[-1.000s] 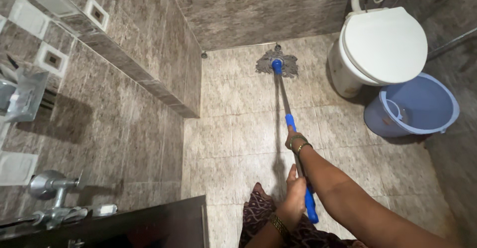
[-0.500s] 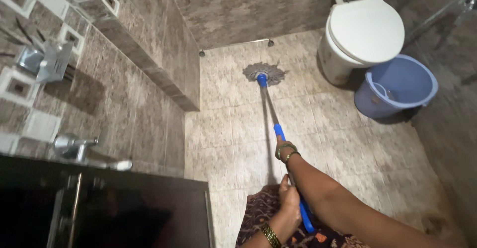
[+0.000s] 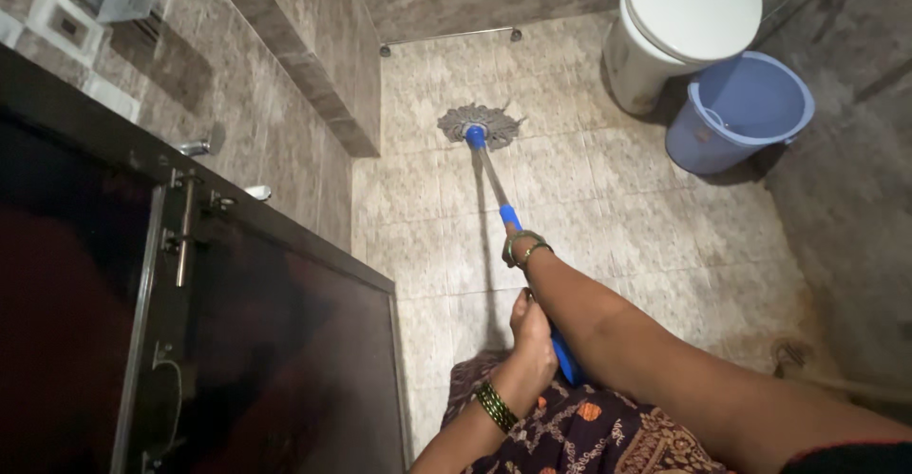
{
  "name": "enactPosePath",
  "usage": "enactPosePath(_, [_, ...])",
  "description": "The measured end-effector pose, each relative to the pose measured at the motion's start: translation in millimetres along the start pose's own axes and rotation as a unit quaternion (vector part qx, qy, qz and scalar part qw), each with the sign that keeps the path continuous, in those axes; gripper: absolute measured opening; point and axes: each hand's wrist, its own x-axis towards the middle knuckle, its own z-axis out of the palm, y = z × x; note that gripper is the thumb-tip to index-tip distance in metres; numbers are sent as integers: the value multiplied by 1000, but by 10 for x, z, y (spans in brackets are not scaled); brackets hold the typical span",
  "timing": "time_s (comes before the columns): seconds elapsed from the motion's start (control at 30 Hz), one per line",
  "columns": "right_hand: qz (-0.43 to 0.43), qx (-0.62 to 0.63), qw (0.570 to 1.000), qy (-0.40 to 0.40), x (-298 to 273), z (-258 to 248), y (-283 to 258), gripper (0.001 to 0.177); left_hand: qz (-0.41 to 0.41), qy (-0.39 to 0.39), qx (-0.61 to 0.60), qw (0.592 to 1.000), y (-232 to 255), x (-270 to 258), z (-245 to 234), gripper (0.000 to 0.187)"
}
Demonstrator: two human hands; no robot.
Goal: The person mops a tiled floor by hand using a mop with a blue handle, maneuvering it around a toilet and a blue bucket.
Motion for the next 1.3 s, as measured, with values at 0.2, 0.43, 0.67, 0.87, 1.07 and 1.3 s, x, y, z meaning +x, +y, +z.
enactPosePath(0.2, [-5, -12, 1000, 4, 65, -147, -100, 87, -46, 98, 52, 993, 11, 187, 3, 30])
enactPosePath(0.43, [0, -29, 1000, 7, 444, -451, -137, 85, -50, 109, 236, 964, 21, 722, 32, 67])
enactPosePath(0.67, [-6, -58, 998, 12, 1117, -1101, -296, 82, 3, 70, 114, 991, 70, 1881, 350, 66])
enactPosePath(0.87, [-27, -92, 995, -1, 1608, -1806, -396, 87, -36, 106, 55, 992, 600, 2298, 1039, 67])
enactPosePath(1.07, [-36, -87, 995, -12, 2021, -2235, -553, 90, -58, 109, 24, 992, 1158, 2452, 1554, 73])
enactPosePath(1.3, [-53, -104, 993, -18, 2244, -2409, -669, 94, -41, 110, 61, 991, 1169, 2773, 1486, 84])
